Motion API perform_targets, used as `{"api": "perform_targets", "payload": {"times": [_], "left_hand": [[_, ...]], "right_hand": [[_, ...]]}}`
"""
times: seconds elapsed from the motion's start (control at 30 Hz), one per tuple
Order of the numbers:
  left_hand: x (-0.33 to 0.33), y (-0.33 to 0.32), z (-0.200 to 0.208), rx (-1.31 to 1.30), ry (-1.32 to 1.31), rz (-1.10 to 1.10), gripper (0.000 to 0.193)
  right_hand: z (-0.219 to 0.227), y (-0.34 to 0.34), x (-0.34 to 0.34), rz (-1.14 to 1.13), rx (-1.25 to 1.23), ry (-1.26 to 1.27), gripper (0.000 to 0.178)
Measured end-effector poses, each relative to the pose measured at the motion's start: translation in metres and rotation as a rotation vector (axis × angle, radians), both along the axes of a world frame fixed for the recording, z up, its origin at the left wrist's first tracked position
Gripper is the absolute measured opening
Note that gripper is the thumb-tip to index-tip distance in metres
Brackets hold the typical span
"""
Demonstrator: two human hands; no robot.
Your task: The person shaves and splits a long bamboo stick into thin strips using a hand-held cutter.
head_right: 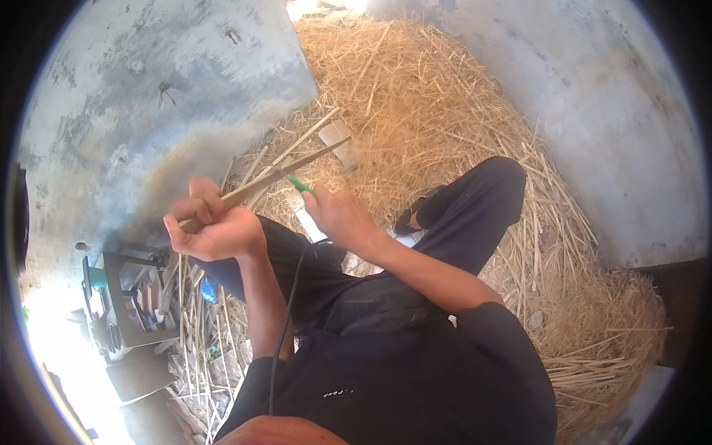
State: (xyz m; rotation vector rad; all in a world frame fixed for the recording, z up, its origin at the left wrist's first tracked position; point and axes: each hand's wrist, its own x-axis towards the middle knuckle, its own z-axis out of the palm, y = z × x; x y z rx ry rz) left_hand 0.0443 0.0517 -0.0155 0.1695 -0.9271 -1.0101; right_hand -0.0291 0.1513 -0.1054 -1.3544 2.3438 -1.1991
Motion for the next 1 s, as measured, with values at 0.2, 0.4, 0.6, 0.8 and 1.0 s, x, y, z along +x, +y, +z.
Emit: {"api": "perform_targets", "payload": {"times": [0.2, 0.4, 0.6, 0.8, 1.0], "left_hand": [[-0.006, 0.002, -0.002, -0.096, -0.036, -0.024, 0.048], [-0.008, 0.008, -0.002, -0.01, -0.028, -0.024, 0.046], [-0.014, 0.008, 0.001, 0.063, 0.042, -0.015, 0.046], [-0.015, 0.01, 0.001, 0.004, -0.023, -0.025, 0.047], [-0.014, 0.004, 0.005, -0.001, -0.028, -0.024, 0.047]], "right_hand": [[0.005, 0.005, -0.008, 0.132, -0.06, -0.033, 0.034], [-0.011, 0.002, -0.02, 0.04, 0.021, -0.016, 0.034], [-0.03, -0.009, -0.035, 0.107, 0.076, 0.056, 0.041], [-0.05, -0.016, -0.051, 0.077, 0.116, -0.101, 0.046], [-0.071, -0.03, -0.066, -0.027, 0.124, -0.048, 0.046]]}}
